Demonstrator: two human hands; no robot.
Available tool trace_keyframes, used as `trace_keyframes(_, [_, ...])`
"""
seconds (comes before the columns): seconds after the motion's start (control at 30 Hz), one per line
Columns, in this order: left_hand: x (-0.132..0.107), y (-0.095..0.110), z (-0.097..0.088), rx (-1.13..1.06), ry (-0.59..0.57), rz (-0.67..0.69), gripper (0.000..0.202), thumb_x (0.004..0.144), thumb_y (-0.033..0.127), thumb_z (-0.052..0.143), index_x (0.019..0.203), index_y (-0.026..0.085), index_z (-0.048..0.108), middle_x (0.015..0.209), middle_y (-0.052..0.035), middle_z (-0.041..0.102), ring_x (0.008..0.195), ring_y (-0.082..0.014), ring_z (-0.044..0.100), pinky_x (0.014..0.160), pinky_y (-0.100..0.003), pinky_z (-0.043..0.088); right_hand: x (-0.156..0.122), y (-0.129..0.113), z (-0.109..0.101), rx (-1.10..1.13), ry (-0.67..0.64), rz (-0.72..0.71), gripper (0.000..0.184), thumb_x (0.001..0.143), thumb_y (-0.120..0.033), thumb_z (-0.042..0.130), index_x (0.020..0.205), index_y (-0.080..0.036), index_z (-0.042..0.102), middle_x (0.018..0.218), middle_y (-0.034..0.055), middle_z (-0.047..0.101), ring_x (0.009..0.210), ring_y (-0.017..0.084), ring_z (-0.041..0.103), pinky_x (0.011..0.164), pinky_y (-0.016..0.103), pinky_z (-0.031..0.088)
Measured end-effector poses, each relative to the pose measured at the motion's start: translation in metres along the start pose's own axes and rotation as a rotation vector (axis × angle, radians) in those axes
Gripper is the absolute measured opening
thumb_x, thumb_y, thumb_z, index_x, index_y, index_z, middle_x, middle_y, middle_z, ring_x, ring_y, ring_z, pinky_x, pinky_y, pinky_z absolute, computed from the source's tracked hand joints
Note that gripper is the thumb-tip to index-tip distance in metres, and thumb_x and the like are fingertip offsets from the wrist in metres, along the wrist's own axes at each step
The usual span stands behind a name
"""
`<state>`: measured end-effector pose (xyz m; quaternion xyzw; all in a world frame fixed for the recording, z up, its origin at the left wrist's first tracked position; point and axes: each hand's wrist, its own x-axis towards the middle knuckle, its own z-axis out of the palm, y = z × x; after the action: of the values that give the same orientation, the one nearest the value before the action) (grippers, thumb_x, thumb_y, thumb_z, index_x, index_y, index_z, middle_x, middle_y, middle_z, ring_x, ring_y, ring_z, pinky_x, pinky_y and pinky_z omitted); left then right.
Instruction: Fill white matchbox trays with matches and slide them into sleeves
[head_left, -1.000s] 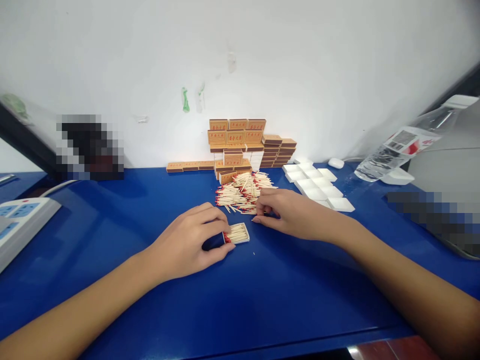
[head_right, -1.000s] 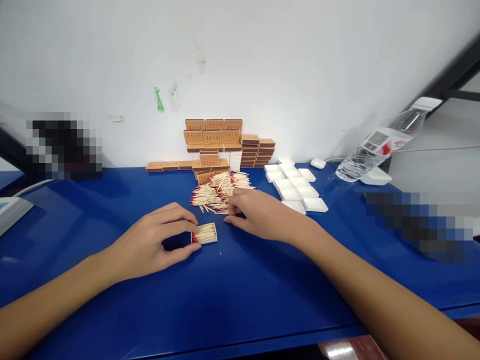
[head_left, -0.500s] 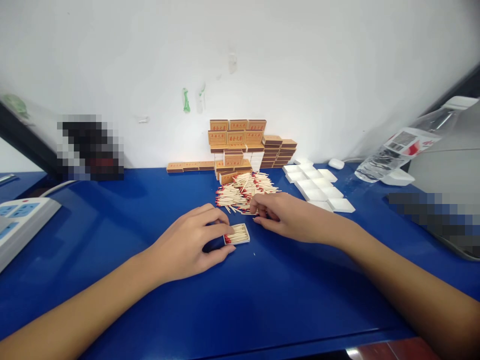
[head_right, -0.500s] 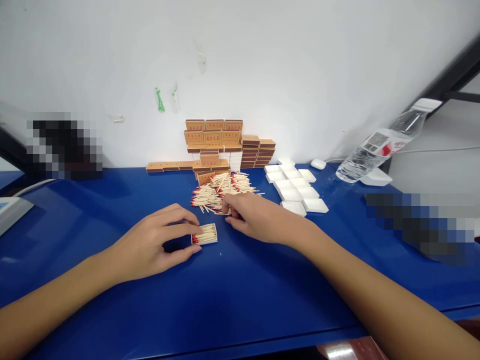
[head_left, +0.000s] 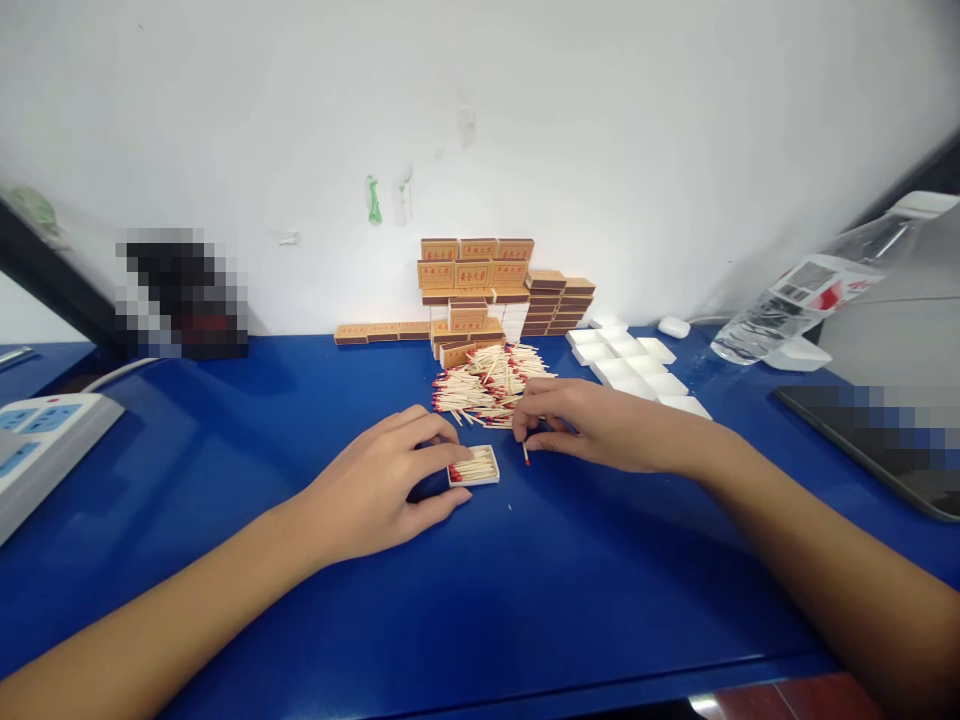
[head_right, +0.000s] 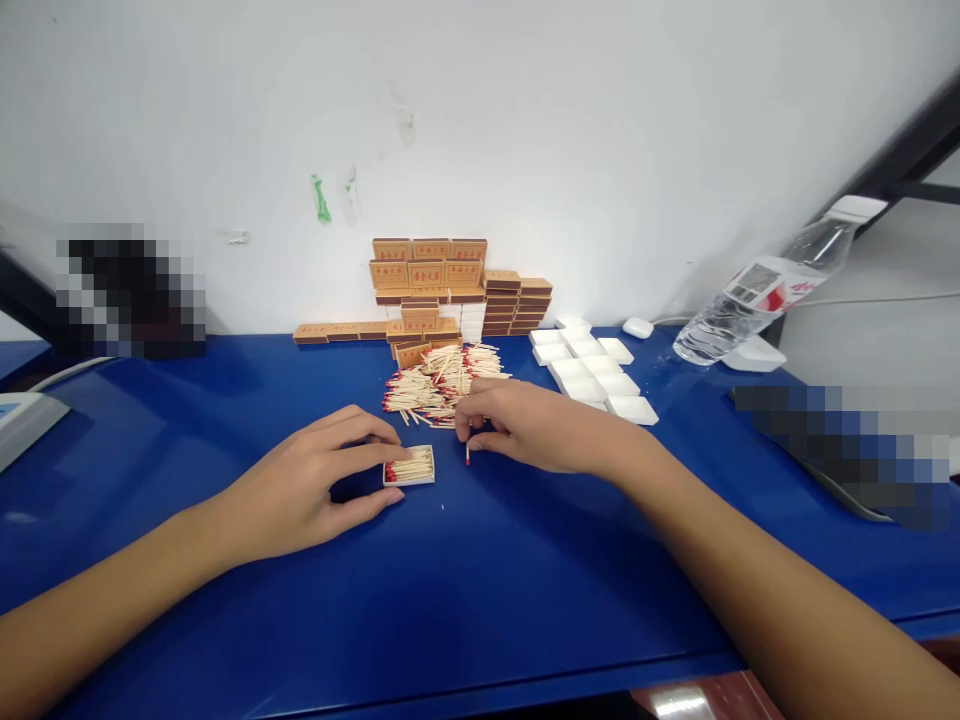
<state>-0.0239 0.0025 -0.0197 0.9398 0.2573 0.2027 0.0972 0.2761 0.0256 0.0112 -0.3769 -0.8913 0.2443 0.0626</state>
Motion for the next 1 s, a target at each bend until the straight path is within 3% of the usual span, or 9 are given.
trace_keyframes(0.23, [0.001, 0.000, 0.000, -0.003, -0.004, 0.000, 0.029, 0.103, 0.033, 0.064, 0.129, 0.021, 0.072, 0.119, -0.0100, 0.070, 0.107, -0.0253, 0.064, 0.095, -0.044, 0.055, -0.004, -0.004, 0.002, -0.033, 0.002, 0.131, 0.017, 0.104, -0.033, 0.057, 0.095, -0.021, 0.065, 0.099, 0.0064, 0.067, 0.082, 0.020, 0.059, 0.072, 0.034, 0.044])
trace_keyframes(0.37, [0.001, 0.000, 0.001, 0.010, 0.007, -0.039, 0.036, 0.102, 0.034, 0.065, 0.136, 0.020, 0.065, 0.121, -0.0101, 0.071, 0.110, -0.0264, 0.065, 0.098, -0.046, 0.055, 0.000, -0.017, 0.007, -0.017, 0.149, 0.057, 0.021, 0.107, -0.037, 0.055, 0.094, -0.021, 0.062, 0.094, 0.0036, 0.066, 0.082, 0.018, 0.057, 0.072, 0.033, 0.043])
trace_keyframes(0.53, [0.001, 0.002, 0.001, 0.025, 0.006, -0.090, 0.045, 0.100, 0.035, 0.068, 0.140, 0.017, 0.058, 0.119, -0.0114, 0.072, 0.110, -0.0286, 0.067, 0.097, -0.047, 0.056, 0.011, -0.041, 0.032, -0.096, 0.273, -0.025, 0.010, 0.105, -0.023, 0.058, 0.096, -0.019, 0.060, 0.100, 0.0045, 0.065, 0.083, 0.017, 0.059, 0.073, 0.032, 0.042])
trace_keyframes(0.67, [0.000, 0.002, 0.001, 0.017, -0.004, -0.093, 0.044, 0.101, 0.036, 0.067, 0.139, 0.017, 0.057, 0.115, -0.0105, 0.072, 0.106, -0.0281, 0.067, 0.095, -0.046, 0.056, 0.017, -0.044, 0.045, -0.168, 0.305, -0.059, 0.007, 0.103, -0.016, 0.058, 0.097, -0.017, 0.062, 0.101, 0.0059, 0.064, 0.083, 0.017, 0.060, 0.073, 0.031, 0.044])
trace_keyframes(1.0, [-0.001, 0.003, 0.000, 0.028, 0.011, -0.083, 0.048, 0.101, 0.036, 0.067, 0.143, 0.017, 0.055, 0.117, -0.0111, 0.072, 0.109, -0.0280, 0.067, 0.097, -0.047, 0.056, 0.015, -0.034, 0.038, -0.138, 0.294, -0.068, 0.008, 0.102, -0.017, 0.060, 0.098, -0.017, 0.066, 0.100, 0.0055, 0.062, 0.079, 0.016, 0.059, 0.070, 0.030, 0.044])
